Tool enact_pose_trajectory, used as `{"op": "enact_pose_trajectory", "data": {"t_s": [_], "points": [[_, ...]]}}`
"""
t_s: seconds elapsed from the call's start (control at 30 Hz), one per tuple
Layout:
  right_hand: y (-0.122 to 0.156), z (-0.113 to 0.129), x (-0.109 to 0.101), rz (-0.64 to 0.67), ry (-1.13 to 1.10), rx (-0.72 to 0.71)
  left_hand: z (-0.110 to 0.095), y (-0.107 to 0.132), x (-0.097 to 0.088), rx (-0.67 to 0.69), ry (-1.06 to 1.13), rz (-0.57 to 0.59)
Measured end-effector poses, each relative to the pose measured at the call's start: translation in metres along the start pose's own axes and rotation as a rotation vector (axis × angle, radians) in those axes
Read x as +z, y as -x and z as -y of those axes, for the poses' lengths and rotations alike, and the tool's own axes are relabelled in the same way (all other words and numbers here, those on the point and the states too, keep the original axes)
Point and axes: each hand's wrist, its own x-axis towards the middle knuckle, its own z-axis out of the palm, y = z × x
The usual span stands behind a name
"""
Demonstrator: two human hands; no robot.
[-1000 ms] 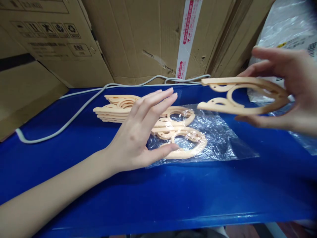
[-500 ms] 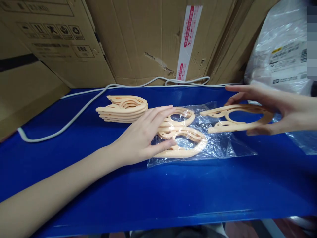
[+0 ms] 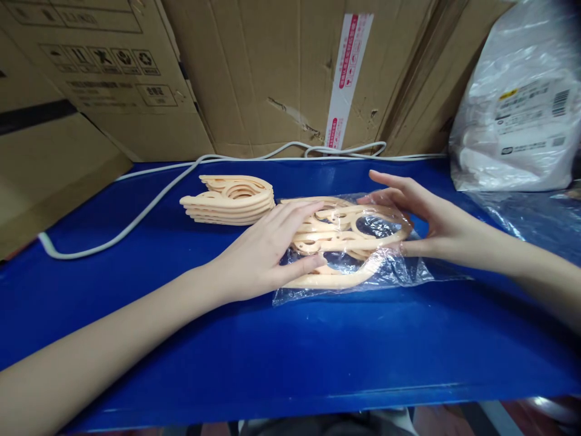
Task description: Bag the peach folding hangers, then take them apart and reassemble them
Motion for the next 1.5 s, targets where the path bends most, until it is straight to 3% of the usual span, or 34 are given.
{"op": "enact_pose_trajectory", "data": {"t_s": [0.37, 0.7, 1.13, 1.33, 1.5], "points": [[0.008, -0.007, -0.031, 0.027, 0.163, 0.064, 0.001, 0.0, 0.001, -0.009, -0.007, -0.007], [-0.001, 0.011, 0.006, -0.111, 0.076, 0.034, 0.001, 0.001, 0.0, -0.036, 0.021, -0.002], [-0.004, 0.008, 0.014, -0.177, 0.042, -0.007, 0.0, 0.001, -0.001, -0.042, 0.045, 0.026], [-0.001, 0.006, -0.006, -0.202, 0.224, 0.036, -0.003, -0.005, -0.002, -0.009, 0.004, 0.045], [-0.005, -0.018, -0.022, -0.289, 0.404, 0.193, -0.022, -0.015, 0.001, 0.098, -0.144, 0.164]]}}
